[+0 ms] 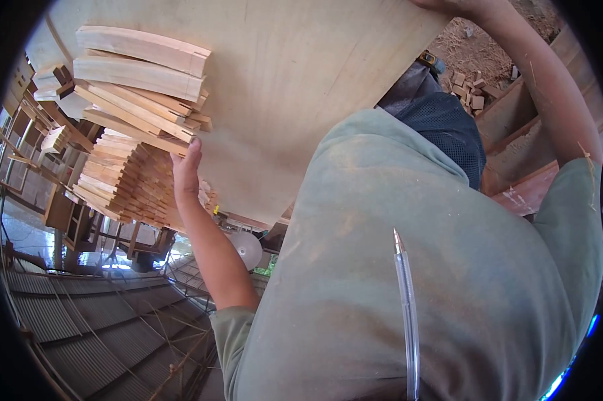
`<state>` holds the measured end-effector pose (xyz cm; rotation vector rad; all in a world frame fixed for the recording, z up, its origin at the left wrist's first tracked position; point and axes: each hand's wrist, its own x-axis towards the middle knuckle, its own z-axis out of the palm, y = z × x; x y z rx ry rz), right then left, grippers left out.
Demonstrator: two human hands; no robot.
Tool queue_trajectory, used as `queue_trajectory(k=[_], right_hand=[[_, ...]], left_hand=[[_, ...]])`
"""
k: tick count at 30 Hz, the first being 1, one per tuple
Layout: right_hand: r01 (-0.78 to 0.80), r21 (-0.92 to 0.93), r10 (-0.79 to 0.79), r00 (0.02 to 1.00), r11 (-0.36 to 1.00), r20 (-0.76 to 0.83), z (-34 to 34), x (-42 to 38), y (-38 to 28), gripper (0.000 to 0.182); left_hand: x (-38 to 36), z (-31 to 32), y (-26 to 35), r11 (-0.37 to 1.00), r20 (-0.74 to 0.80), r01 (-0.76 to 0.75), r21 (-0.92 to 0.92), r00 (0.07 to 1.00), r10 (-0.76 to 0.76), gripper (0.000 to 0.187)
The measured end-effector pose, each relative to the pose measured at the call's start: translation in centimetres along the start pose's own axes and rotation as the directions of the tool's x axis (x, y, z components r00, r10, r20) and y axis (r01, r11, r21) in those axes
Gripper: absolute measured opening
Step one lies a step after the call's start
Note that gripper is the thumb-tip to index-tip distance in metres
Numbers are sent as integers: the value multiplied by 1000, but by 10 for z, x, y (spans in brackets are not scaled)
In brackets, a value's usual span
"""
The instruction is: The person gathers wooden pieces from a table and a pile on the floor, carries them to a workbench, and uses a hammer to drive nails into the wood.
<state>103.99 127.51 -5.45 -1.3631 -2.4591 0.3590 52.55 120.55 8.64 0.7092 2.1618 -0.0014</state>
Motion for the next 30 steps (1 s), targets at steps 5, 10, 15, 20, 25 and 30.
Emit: queue_trajectory(k=[5, 10, 15, 20, 25, 30], right_hand=[[-3, 3, 3, 1000, 1000, 8, 0, 0, 0, 47], [0, -9, 0, 1000, 1000, 8, 1, 0, 0, 46], [3, 2, -3, 1000, 1000, 11, 1, 0, 0, 46], [4, -17, -4, 1000, 1000, 0, 4, 0, 1, 46], [0, -19, 0, 1000, 1000, 6, 3, 0, 1, 47], [-11, 10, 11, 1000, 1000, 20, -2, 1, -2, 48]], left_hand=[[0, 1, 1, 999, 14, 11, -46, 1000, -10, 93], [0, -1, 4, 999, 30, 27, -37, 999, -26, 93], [-2, 1, 7, 998, 14, 51, -29, 999, -51, 94], [0, 0, 4, 998, 19, 46, -50, 999, -45, 94], [-3, 5, 8, 997, 7, 32, -69, 999, -32, 91], [8, -6, -2, 999, 45, 33, -10, 998, -33, 91]])
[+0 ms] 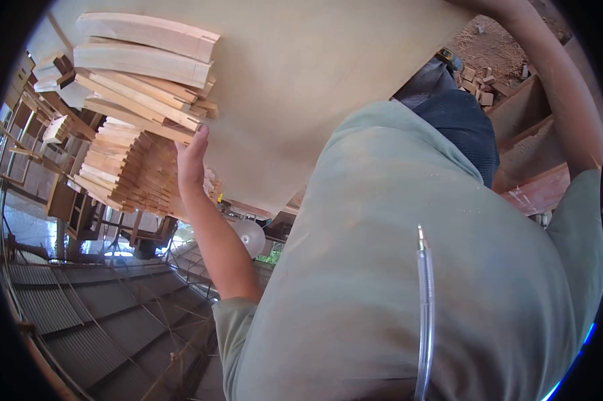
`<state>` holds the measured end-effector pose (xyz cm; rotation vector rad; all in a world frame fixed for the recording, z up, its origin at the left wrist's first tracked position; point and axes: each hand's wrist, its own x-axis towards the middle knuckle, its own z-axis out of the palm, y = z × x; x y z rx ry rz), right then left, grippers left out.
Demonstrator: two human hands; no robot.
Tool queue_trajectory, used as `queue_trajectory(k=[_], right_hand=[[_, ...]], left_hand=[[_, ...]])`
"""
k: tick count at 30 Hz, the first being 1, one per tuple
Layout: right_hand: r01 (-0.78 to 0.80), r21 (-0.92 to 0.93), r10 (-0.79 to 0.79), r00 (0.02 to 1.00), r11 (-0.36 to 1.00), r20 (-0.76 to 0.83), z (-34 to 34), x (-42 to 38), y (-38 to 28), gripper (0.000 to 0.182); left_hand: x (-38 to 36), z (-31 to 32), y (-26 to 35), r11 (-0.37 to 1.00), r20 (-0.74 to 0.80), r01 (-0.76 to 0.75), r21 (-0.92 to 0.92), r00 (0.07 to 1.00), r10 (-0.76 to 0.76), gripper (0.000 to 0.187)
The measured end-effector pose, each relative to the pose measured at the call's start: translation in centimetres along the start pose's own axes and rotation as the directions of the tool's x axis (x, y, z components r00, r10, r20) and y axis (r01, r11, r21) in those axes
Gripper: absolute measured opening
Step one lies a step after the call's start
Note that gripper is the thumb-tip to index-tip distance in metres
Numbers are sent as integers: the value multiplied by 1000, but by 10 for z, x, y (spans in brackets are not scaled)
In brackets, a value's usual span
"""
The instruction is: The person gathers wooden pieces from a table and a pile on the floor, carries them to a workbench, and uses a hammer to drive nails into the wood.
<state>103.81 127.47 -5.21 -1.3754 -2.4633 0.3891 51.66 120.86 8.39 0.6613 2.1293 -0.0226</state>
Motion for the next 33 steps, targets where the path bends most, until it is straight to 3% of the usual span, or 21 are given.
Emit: queue_trajectory(k=[3, 4, 8, 9, 12, 15, 18, 21, 22, 24, 26, 28, 30, 33], right_hand=[[-64, -155, 69, 997, 986, 27, -1, 2, -12, 47], [-66, -119, 66, 998, 991, 1, -3, 4, -15, 47], [-142, -218, 178, 972, 966, 156, -6, 9, -22, 50], [-93, -255, 116, 990, 963, 80, -1, 5, -20, 51], [-140, -305, 187, 974, 942, 130, -3, 9, -25, 52], [-122, -279, 160, 980, 953, 119, -4, 8, -20, 52], [-88, -370, 201, 939, 925, 279, -5, 6, -14, 53], [-6, -323, 15, 1000, 946, 25, -2, 5, -18, 54], [-134, -190, 158, 981, 973, 114, -10, 9, -25, 55], [-260, -79, 271, 939, 962, 213, -14, 12, -30, 56], [-97, -84, 93, 994, 992, -49, -10, 15, -30, 38], [10, -128, -36, 978, 992, -205, -4, 16, -16, 32], [80, -125, -77, 997, 989, 32, 10, 4, 19, 53], [40, -119, -37, 999, 992, 29, 14, 2, 15, 56]], left_hand=[[-1, 1, -1, 1000, 8, -6, -10, 1000, 6, 84], [-1, 2, -2, 999, 27, -25, -22, 999, 25, 83], [-1, 5, 0, 1000, -9, -18, -6, 1000, 18, 86], [1, 4, -2, 1000, -1, -22, 20, 1000, 22, 87], [3, 3, -4, 1000, 3, -30, 7, 1000, 30, 91], [0, 4, -1, 1000, 2, -22, -1, 1000, 22, 94], [-1, 6, 1, 1000, 8, -11, -17, 1000, 11, 94], [-1, 7, 1, 998, 13, -18, -53, 1000, 18, 93], [0, 7, 0, 997, 14, -22, -73, 1000, 23, 92], [1, 7, -1, 991, 17, -14, -135, 1000, 16, 91], [5, 10, -6, 976, 9, -21, -219, 1000, 24, 91], [14, 9, -15, 958, 29, -92, -272, 994, 103, 87], [27, 9, -32, 922, 18, -150, -356, 986, 167, 85], [34, 12, -38, 871, 13, -207, -446, 971, 238, 81]])
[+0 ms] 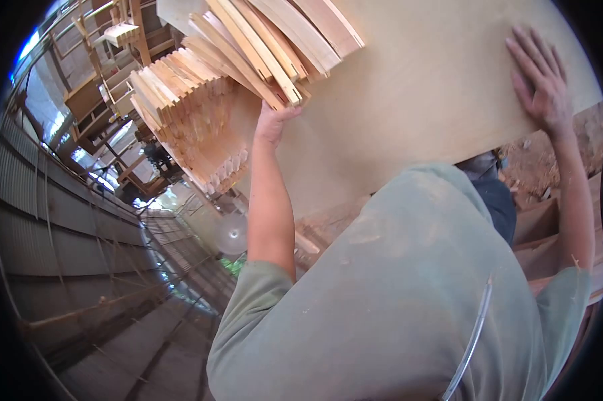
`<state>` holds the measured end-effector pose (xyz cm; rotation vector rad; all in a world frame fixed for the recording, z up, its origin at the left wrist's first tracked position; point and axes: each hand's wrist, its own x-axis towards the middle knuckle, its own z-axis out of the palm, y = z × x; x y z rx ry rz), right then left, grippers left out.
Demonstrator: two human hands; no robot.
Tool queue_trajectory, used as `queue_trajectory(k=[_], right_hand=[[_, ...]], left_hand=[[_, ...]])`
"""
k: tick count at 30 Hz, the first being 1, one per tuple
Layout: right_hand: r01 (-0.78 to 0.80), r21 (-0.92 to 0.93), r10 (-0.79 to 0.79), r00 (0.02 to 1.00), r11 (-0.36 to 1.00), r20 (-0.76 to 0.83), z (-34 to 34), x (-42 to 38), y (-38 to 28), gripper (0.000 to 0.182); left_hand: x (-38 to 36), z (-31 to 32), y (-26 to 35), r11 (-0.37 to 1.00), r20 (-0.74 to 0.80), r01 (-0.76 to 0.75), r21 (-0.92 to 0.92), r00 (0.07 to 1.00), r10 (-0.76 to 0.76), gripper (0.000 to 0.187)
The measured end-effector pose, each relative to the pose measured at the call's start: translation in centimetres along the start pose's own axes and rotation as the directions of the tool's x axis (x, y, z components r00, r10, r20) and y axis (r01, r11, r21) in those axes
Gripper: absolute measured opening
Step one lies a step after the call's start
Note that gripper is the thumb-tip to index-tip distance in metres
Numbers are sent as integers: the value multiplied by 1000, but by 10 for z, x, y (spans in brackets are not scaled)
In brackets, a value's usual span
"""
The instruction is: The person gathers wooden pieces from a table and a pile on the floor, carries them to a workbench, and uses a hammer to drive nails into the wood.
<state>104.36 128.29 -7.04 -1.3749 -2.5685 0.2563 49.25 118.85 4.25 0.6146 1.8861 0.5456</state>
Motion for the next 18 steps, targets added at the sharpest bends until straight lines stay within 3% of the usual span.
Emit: queue_trajectory(k=[1, 2, 4, 6, 7, 9, 10, 12, 16, 17, 18], right_hand=[[-27, 14, 27, 1000, 1000, 12, -3, 1, -3, 56], [-50, 28, 49, 998, 998, 26, -7, 2, -7, 57], [-92, 8, 91, 994, 996, 58, -9, 5, -13, 56], [-152, 22, 152, 988, 988, 3, 1, 15, -26, 57], [-205, 35, 201, 975, 978, 98, -8, 28, -46, 59], [-125, 121, 109, 985, 985, 131, 0, 57, -81, 66], [-59, 176, 32, 988, 983, 149, 5, 72, -99, 77], [60, 270, -102, 984, 961, 144, 23, 103, -139, 98], [101, 399, -183, 968, 911, 173, 41, 152, -211, 120], [185, 366, -254, 955, 912, 150, 44, 157, -215, 120], [115, 386, -195, 965, 915, 175, 50, 162, -218, 119]], left_hand=[[-1, 3, 0, 1000, 13, 14, -8, 1000, -14, 79], [-3, 10, -2, 999, -84, -9, -33, 996, 7, 75], [-8, 20, -3, 991, -138, -61, -117, 989, 45, 72], [-8, 28, -7, 979, -210, -79, -190, 977, 38, 65], [-4, 29, -20, 962, -224, -131, -240, 972, 77, 65], [4, 37, -47, 968, -367, -201, -150, 920, 134, 61], [-3, 46, -47, 948, -388, -244, -203, 909, 151, 61], [-16, 60, -45, 794, -387, -232, -561, 922, -4, 71], [-9, 63, -46, 535, -393, -283, -796, 914, -101, 90], [-3, 67, -48, 580, -361, -217, -785, 921, -143, 89], [8, 66, -45, 623, -340, -159, -766, 922, -183, 89]])
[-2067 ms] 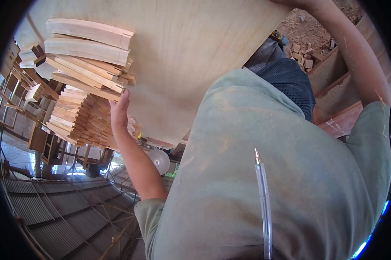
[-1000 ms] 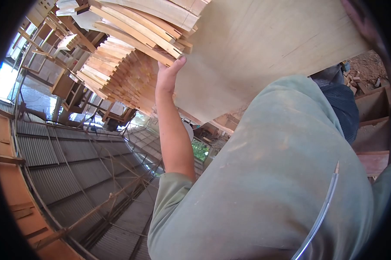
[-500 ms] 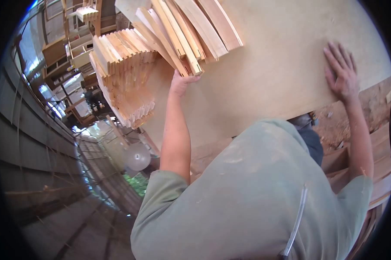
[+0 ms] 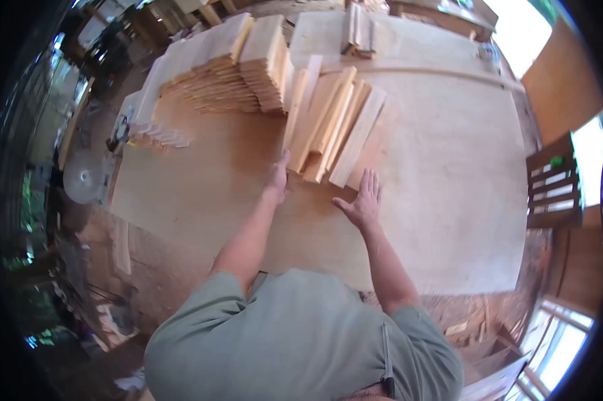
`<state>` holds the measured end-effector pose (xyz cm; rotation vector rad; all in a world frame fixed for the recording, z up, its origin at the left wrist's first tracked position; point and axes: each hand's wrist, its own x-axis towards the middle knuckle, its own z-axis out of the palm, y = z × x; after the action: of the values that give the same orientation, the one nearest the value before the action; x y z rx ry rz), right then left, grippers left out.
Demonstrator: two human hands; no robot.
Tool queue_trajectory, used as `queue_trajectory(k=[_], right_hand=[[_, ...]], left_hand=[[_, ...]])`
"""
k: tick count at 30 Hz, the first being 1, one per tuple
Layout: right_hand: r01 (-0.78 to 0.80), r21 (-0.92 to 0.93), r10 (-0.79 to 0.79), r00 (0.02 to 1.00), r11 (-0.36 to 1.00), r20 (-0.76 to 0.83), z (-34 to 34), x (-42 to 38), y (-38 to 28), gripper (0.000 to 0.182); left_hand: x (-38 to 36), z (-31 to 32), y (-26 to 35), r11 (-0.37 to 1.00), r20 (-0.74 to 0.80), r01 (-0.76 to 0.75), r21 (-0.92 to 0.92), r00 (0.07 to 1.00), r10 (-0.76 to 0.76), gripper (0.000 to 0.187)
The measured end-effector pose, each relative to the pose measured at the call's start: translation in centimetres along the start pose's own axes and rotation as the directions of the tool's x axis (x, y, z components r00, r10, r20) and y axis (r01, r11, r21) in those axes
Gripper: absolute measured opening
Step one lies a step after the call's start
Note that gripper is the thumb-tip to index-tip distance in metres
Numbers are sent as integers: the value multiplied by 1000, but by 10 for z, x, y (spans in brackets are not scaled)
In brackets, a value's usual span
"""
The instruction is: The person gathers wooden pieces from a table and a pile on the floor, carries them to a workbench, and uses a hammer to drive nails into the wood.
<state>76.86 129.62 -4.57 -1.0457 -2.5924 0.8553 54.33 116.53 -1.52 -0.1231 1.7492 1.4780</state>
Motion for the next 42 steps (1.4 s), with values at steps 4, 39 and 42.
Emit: queue_trajectory(k=[4, 39, 42], right_hand=[[-101, -88, 105, 994, 991, 39, -1, 30, -5, 107], [16, 646, -611, 341, 763, 714, 165, -110, -280, 25], [-14, 297, -290, 169, 955, 942, 261, -155, -374, 44]], left_hand=[[30, 23, -12, 977, -198, -159, 139, 963, 185, 66], [-259, -123, -91, 240, 188, -944, 228, 284, 940, 32], [-265, -187, -106, 253, 227, -956, 147, 281, 932, 31]])
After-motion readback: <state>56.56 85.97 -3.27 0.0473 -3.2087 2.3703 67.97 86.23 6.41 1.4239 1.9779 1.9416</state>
